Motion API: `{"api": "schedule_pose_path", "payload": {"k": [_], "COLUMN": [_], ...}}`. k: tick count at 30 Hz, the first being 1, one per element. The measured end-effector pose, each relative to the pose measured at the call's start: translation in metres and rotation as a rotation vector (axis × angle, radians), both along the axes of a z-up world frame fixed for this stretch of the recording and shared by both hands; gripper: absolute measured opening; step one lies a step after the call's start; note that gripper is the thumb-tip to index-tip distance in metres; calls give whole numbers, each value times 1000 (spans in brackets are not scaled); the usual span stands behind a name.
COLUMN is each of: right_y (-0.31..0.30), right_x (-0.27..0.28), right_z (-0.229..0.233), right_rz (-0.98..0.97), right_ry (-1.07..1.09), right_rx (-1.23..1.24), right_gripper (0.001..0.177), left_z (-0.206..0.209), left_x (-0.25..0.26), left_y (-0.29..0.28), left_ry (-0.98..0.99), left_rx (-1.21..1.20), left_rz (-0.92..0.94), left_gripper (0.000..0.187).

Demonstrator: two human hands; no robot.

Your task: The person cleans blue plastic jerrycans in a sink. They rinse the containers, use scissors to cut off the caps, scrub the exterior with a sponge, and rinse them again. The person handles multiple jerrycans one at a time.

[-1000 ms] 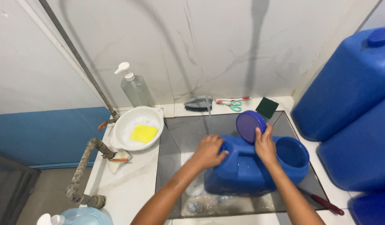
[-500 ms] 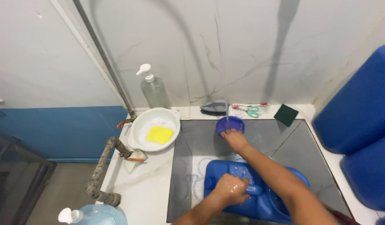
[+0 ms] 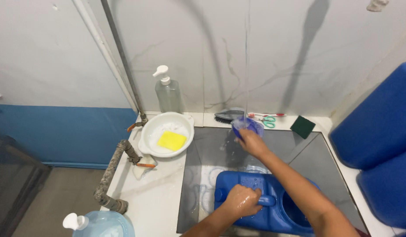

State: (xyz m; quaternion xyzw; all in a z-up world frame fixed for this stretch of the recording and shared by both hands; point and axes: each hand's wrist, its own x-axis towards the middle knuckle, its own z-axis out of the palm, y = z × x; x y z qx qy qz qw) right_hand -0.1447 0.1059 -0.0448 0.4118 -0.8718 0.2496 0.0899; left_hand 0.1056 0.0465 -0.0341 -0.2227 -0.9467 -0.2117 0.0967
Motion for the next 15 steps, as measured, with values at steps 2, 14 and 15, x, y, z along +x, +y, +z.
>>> {"api": "schedule_pose_path", "payload": {"k": [2,14,15], "right_y": [-9,193,205], "right_x": [-34,-42,-24], "right_z": [-16,114,123], "right_rz": [-196,-394,-401], "right_ry": [-267,-865,-911], "right_rx": [-24,-871,-861], "right_gripper": [36,44,44], "left_z": [3,27,28], "left_x": [-3,-48,-52], "left_y": [0,-18,-17], "left_ry": [-32,-135,-147], "left_rx": [-9,7,9], "left_rz": [9,228,247], "left_gripper": [34,39,37]}}
